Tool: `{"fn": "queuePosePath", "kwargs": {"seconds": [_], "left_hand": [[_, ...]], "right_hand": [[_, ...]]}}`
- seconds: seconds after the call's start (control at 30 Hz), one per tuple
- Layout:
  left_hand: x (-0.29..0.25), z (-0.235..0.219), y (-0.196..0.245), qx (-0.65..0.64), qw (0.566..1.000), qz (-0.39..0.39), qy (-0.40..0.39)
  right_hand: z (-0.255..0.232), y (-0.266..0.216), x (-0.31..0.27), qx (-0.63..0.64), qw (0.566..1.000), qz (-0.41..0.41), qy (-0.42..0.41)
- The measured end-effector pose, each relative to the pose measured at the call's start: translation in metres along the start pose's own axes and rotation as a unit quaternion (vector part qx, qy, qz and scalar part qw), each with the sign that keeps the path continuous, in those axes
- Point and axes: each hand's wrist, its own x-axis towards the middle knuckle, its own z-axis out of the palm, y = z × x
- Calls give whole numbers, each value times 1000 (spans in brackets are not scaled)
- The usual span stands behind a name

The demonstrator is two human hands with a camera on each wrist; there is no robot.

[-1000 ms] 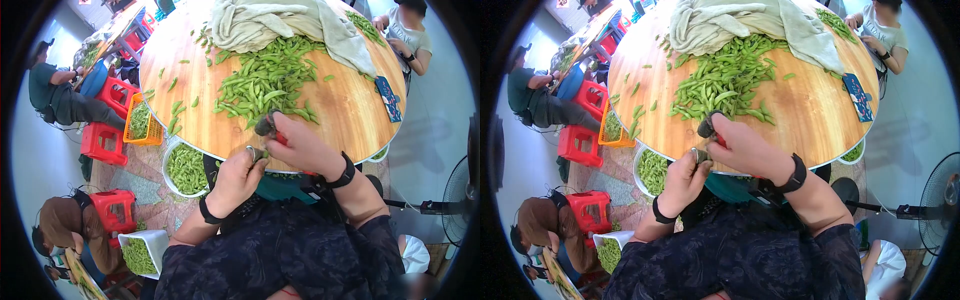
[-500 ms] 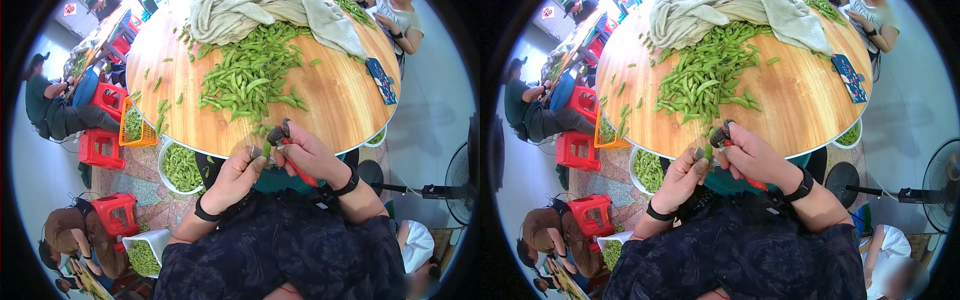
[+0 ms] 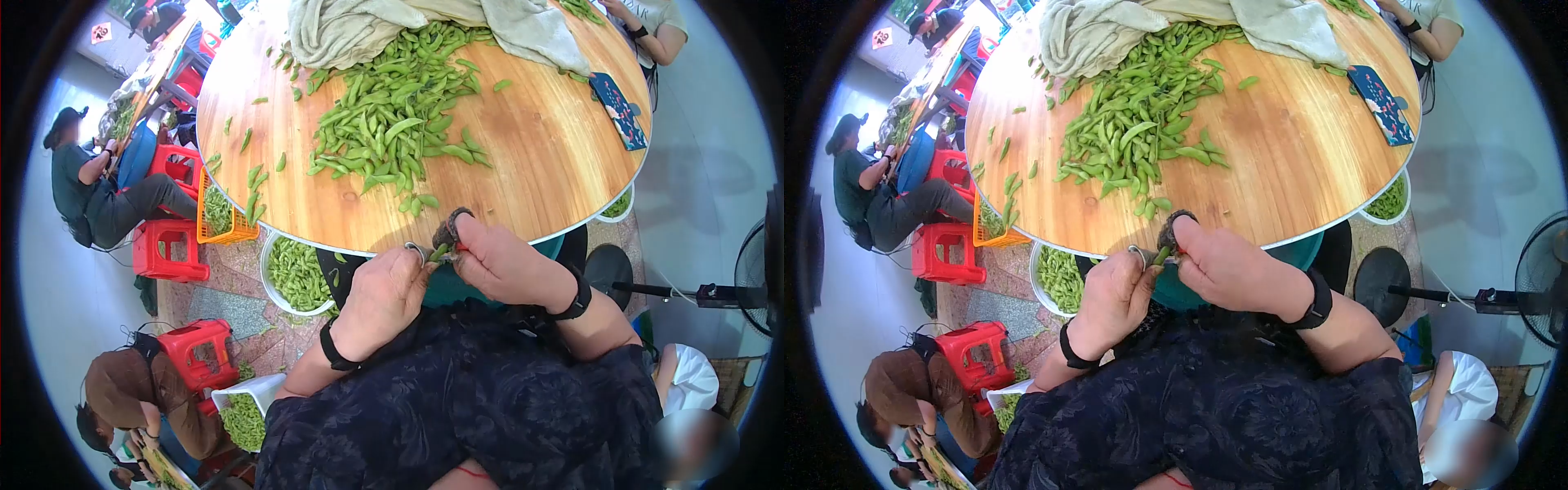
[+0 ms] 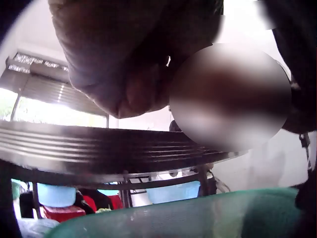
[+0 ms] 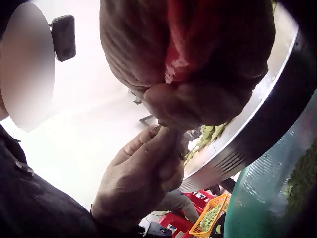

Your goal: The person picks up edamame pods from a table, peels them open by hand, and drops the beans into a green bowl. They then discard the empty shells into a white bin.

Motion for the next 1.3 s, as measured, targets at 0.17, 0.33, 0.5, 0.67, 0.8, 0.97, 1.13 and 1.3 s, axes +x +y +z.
{"fn": "queuePosePath", "kwargs": {"seconds": [0.17,0.33,0.5,0.67,0.8,0.97,1.13,1.3], "left_hand": [[-6,-2,-12,-477,831,-234,-164],[-3,9,-4,-752,569,-279,-183],[7,8,4,-149,987,-26,-53],[2,15,3,-38,999,28,-11],[-3,13,7,-309,934,-155,-89],[-4,8,8,-321,919,-159,-164],[-6,12,8,-272,931,-110,-216],[-8,13,4,-280,928,-109,-219]], "right_hand": [[-9,-13,-5,206,973,84,-64],[-5,-18,-8,517,830,188,-91],[2,-11,-14,393,903,175,-15],[15,-17,-20,394,903,166,42],[11,-18,-25,445,869,213,25],[9,-18,-35,180,971,151,47],[4,-9,-40,-49,998,23,27],[12,-1,-45,-196,979,17,53]]}}
